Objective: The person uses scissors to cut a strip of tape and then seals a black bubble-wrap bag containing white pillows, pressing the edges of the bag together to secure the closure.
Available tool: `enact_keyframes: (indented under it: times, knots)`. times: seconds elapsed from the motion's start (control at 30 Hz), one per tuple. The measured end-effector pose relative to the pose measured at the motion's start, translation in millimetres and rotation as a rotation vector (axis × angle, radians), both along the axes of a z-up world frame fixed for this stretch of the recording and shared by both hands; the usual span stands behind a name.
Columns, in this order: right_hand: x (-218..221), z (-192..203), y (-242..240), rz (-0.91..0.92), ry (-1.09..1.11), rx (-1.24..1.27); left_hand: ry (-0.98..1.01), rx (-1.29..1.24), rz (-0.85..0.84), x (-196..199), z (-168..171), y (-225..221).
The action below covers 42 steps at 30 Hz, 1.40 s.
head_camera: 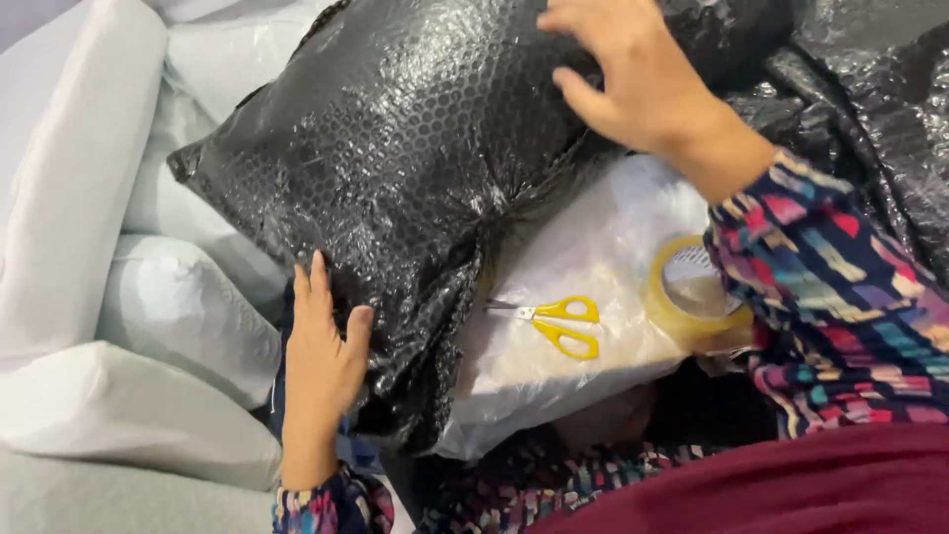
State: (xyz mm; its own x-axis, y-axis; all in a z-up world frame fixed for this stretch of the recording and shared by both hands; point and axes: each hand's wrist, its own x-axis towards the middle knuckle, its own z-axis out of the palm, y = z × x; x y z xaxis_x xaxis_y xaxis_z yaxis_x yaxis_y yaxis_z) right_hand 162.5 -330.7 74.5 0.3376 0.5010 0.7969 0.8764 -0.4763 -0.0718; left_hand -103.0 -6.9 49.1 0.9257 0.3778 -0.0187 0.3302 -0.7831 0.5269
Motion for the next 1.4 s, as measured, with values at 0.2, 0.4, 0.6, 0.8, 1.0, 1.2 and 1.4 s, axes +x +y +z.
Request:
enact_keyframes:
  times: [0.2, 0.4, 0.6, 0.8, 1.0, 1.2, 1.4]
  knots:
    - [-98, -24, 28, 0.293, -0.023, -0.259, -0.622, 0.187, -0.351, -61, -56, 25]
    - [-133, -77, 67, 0.413, -0.075, -0.303, -0.761, 0.3, -0.433, -61, -54, 8]
    - [-140, -108, 96, 0.341, -0.327, -0.235, -0.58, 0.474, -0.739, -29, -40, -8]
    - [-149, -110, 96, 0.334, -0.383, -0.212, -0.602, 0.885, -0.75, -20, -62, 1]
    - [-155, -103, 113, 0.343, -0.476, -0.17, -0.662, 0.92, -0.834, -17, -68, 14]
    - [-160, -104, 118, 0.419, -0.44, -0.195, -0.554, 0.883, -0.792, -19, -67, 21]
    - [-173, -114, 138, 0.461, -0.464, -0.202, -0.629, 0.847, -0.783, -11, -91, 33]
